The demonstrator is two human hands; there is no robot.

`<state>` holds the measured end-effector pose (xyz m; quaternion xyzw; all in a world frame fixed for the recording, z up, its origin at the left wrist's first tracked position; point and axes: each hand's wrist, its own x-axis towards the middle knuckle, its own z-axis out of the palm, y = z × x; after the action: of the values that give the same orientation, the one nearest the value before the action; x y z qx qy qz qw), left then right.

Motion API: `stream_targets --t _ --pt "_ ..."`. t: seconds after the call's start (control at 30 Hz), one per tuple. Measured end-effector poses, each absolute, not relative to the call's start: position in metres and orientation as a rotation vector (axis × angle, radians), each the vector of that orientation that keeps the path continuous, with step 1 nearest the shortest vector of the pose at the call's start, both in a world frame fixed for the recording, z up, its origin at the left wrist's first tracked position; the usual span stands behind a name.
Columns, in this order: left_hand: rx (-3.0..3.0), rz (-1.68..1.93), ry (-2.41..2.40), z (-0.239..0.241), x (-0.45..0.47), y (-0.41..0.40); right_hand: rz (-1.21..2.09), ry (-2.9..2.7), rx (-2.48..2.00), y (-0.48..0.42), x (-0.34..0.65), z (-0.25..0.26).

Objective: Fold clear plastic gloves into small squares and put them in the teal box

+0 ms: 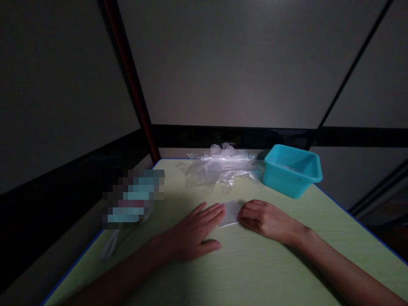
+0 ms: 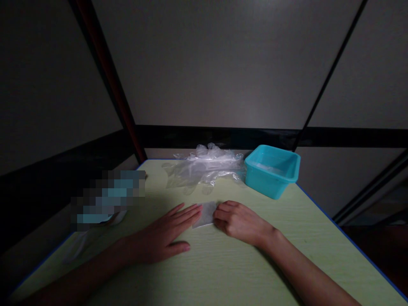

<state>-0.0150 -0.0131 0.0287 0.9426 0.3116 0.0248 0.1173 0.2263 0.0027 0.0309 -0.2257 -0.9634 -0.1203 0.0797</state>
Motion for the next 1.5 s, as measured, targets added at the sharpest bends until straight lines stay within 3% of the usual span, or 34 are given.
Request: stream_targets --t 0.23,0.67,1.17,1.33,1.5 --pt "2.747 0.112 0.883 0.027 -0.016 -0.012 -0.324 -2.843 -0.646 0.005 0.226 0.027" --pt "2.717 0.195 0.869 0.024 -0.016 -0.011 0.357 -2.6 -0.881 0.004 0.226 0.024" --pt "2.493 0.72 1.066 0.017 -0.004 -0.008 0.851 -2.15 -0.928 -0.002 0.217 0.024" --pt "2.229 0.885 1.167 0.018 0.001 -0.009 1.151 -1.902 -0.96 -0.003 0.211 0.025" --pt "1.693 0.947 1.016 0.014 0.007 -0.009 1.248 -1.75 -0.959 0.001 0.208 0.023"
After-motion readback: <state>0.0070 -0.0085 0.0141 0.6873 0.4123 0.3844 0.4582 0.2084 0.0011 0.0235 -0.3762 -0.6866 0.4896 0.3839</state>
